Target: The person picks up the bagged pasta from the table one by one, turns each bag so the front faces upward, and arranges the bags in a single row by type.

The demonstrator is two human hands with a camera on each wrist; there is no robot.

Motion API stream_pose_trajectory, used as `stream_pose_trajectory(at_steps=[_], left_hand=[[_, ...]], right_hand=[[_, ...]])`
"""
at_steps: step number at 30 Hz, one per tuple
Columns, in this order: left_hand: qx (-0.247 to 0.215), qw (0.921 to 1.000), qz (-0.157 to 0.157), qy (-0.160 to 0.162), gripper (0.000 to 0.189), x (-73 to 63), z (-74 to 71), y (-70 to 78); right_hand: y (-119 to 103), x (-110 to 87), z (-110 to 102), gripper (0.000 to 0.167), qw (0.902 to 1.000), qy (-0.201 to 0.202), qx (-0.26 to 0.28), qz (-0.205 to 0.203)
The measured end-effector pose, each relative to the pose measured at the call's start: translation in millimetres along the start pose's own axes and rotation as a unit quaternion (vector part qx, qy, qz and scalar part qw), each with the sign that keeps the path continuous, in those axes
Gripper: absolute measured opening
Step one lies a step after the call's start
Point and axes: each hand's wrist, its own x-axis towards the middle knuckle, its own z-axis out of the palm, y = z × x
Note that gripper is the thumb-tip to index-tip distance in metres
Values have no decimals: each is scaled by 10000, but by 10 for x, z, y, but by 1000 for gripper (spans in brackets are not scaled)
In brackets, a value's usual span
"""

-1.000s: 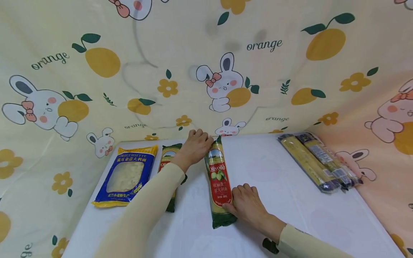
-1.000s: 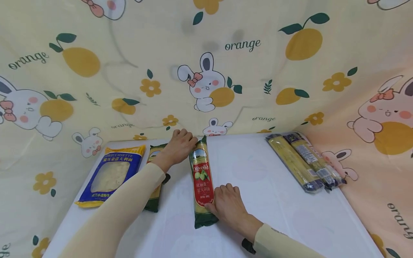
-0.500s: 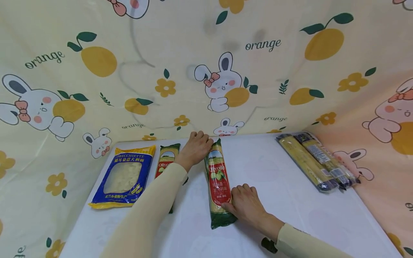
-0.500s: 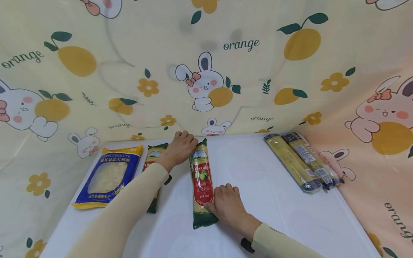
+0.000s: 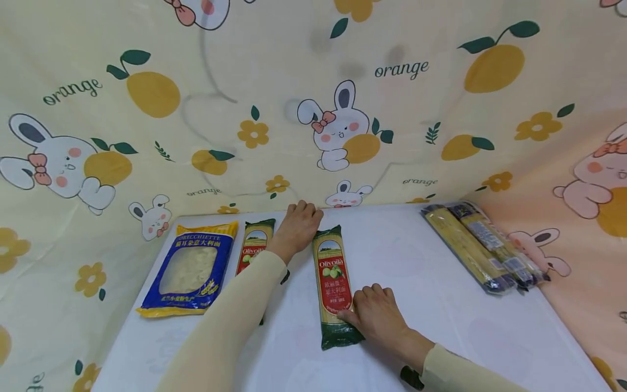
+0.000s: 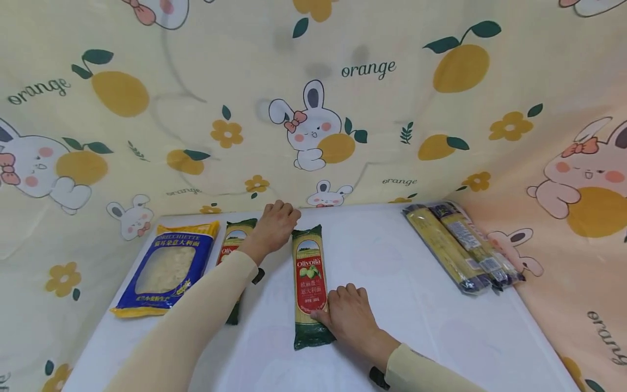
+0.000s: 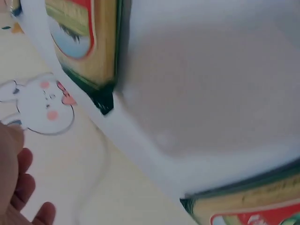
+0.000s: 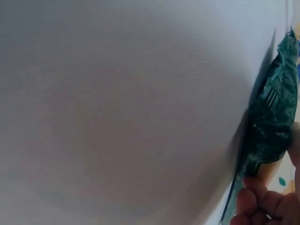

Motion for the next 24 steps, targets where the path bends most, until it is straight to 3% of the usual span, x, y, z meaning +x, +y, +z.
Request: stream_pose_trajectory(at_steps=[4, 9, 13, 17, 21, 24], left_hand=[[-104, 9996, 117, -244, 24, -107, -28, 166], [-381, 9974, 227, -572, 35, -331, -53, 443], [-615, 9945, 320, -781, 46, -559, -70, 669], [-1064, 9878, 312, -1096, 59, -801, -91, 861], [-1491, 9772, 216, -1498, 72, -977, -85, 999], [-1641, 9733, 120, -1601, 75, -1052, -49, 1040]], right_hand=[[58, -93, 3, 50, 9996, 116, -241, -57], [102, -241, -27, 57, 9934, 446, -593, -870], [118, -393, -76, 68, 9866, -158, -546, -1527], [130, -519, -101, 75, 9776, -938, -434, -1835], [128, -566, -75, 76, 9740, -959, -490, -1993], [117, -563, -48, 77, 9736, -939, -499, -2018]])
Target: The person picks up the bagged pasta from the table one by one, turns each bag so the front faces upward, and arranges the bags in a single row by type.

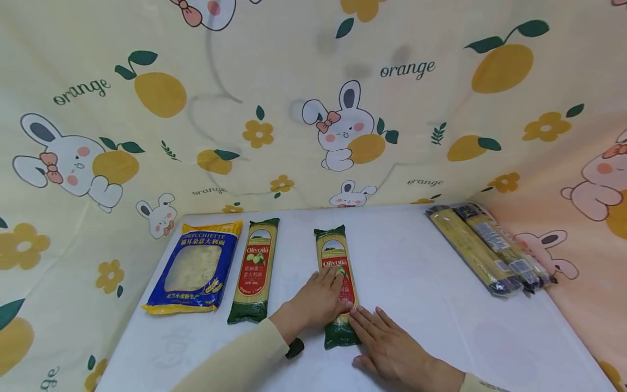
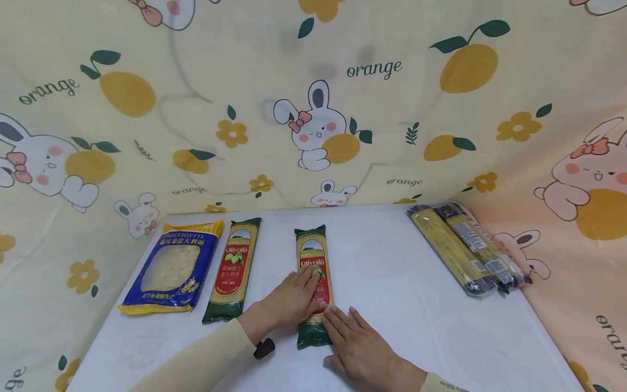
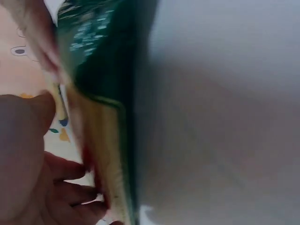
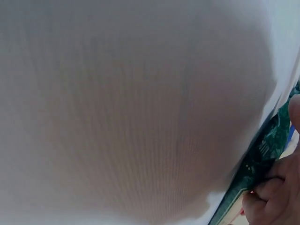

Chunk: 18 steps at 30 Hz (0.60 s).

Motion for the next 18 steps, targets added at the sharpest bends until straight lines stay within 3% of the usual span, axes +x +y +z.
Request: stream_pose_trajectory(at_steps=[4, 8, 18], left_hand=[[-135, 9998, -111, 33, 80, -6, 93, -30], [-61, 9997, -197, 120, 81, 21, 155, -97], [-106, 9992, -382, 42, 77, 111, 142, -303]], right_hand=[[6, 25, 5, 79, 9999, -151, 15, -20], [12, 83, -5, 79, 9999, -58, -83, -87], [-7, 354, 5, 77, 9986, 283, -416, -138]])
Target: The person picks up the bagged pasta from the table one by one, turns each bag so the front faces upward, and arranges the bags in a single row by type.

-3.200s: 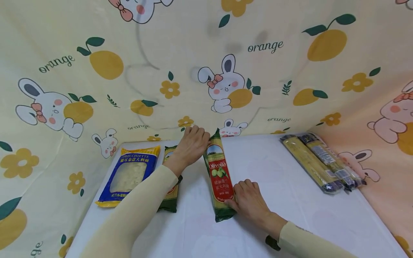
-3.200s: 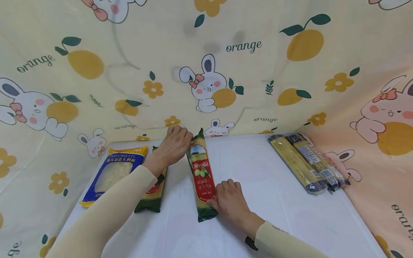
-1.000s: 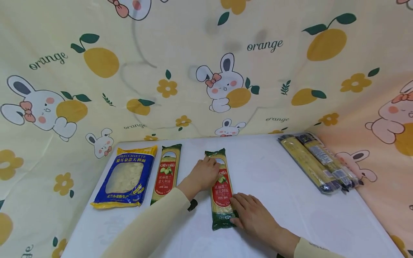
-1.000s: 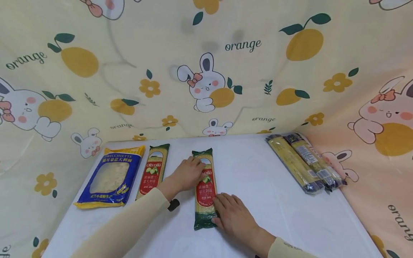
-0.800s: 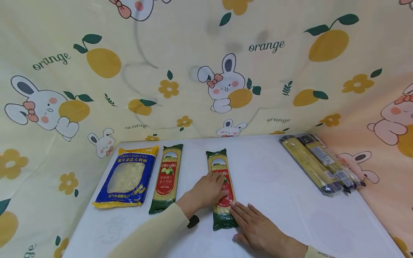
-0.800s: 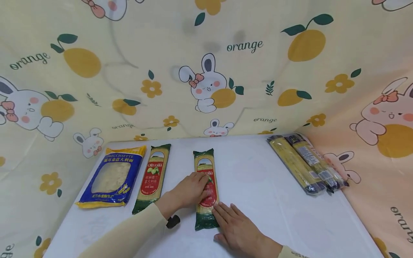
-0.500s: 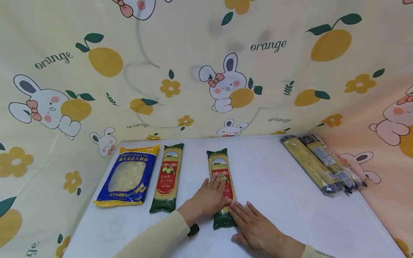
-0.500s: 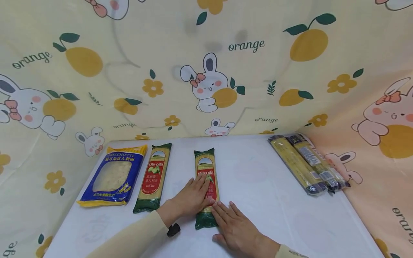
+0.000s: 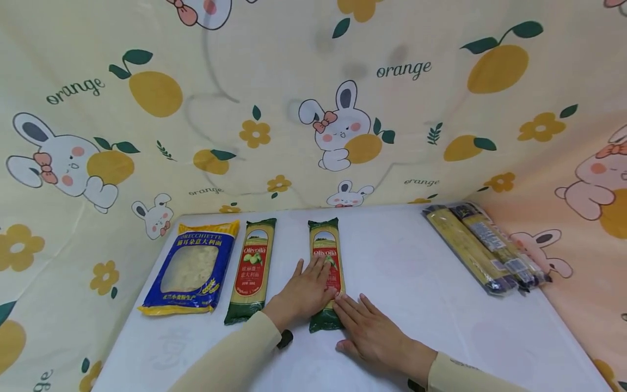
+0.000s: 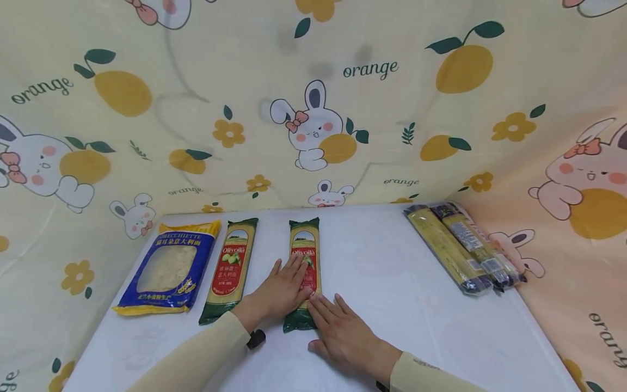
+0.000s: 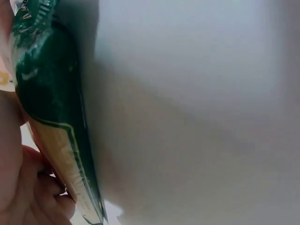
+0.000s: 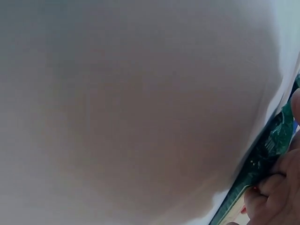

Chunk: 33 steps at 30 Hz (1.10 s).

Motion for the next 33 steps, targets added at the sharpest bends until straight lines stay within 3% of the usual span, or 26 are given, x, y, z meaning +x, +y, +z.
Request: stream_pose_trajectory(at_steps=[6, 20, 33], left_hand=[[-70, 9999, -118, 58, 76, -12, -27, -161], [-355, 9981, -483, 121, 77, -221, -12, -554], [-304, 9980, -547, -79, 76, -322, -65, -639]], right_hand=[[-62, 225, 17, 74, 9999, 49, -56, -72], [-259, 655, 14, 77, 9980, -497, 343, -159], [-306, 722, -68, 75, 9958, -577, 686, -204]])
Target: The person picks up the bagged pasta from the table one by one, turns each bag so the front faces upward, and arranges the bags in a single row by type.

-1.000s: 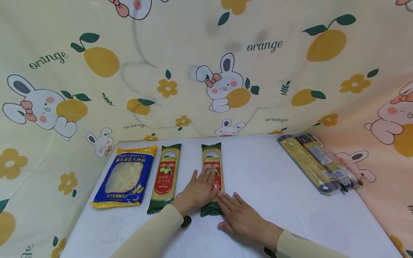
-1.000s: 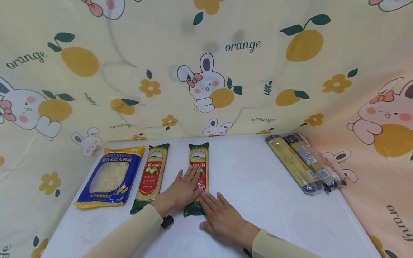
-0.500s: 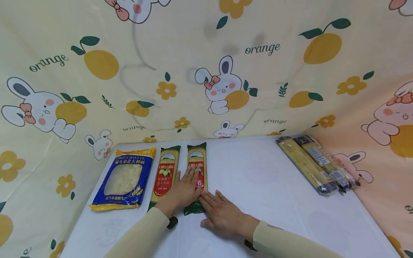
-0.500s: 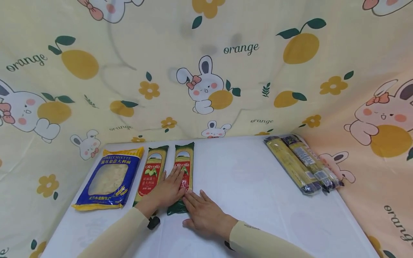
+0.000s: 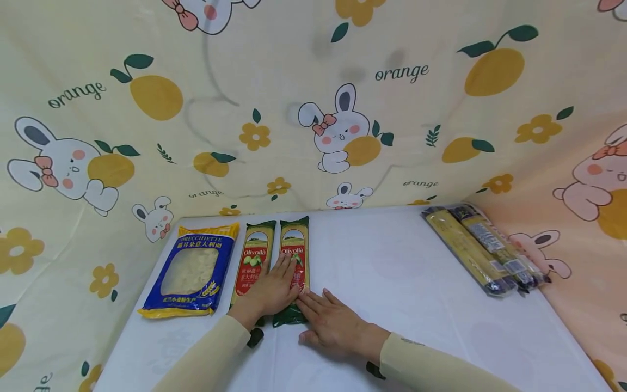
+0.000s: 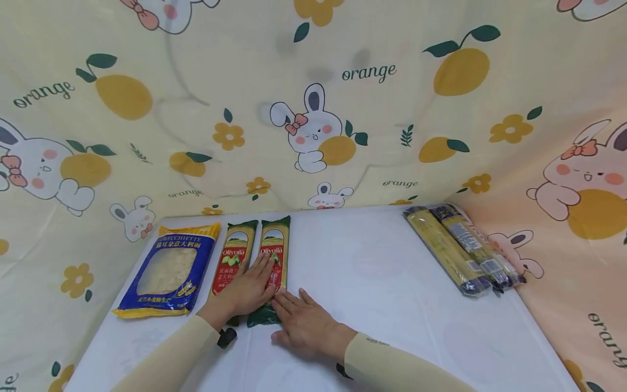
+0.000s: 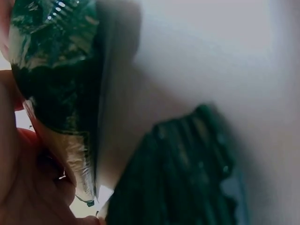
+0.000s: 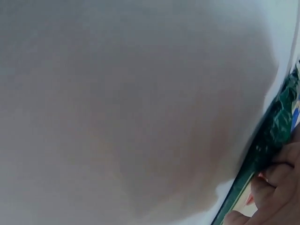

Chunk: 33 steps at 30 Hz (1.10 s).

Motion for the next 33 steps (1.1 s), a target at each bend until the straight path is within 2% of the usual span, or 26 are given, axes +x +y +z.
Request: stream_pose_trajectory(at_steps=[3, 6, 12, 18, 22, 25, 28, 33], left_hand=[[-26, 10000, 15, -15, 75, -8, 0, -11], [-21, 10000, 20, -15, 75, -11, 6, -21], [-29, 10000, 14, 17, 75, -10, 10, -24], [2, 10000, 22, 8, 74, -16, 24, -22], [22, 10000, -10, 10, 74, -16, 46, -31], [4, 10000, -19, 12, 75, -12, 64, -39], [-1, 10000, -37, -14, 75, -6, 77, -40], [1, 10000, -5, -7, 74, 10, 84, -30]], right_hand=[[80, -44, -44, 72, 9999, 119, 74, -8], [249, -121, -96, 71, 9992, 363, 97, 103], [814, -404, -208, 71, 9926, 862, 176, 840], [1405, -758, -280, 71, 9762, 1294, -93, 1740], [1745, -980, -295, 71, 9613, 1481, -451, 2280], [1987, -1144, -288, 73, 9497, 1567, -523, 2661], [2221, -1322, -262, 78, 9405, 1557, -319, 3003], [2527, -1649, -189, 87, 9301, 1299, 188, 3432]])
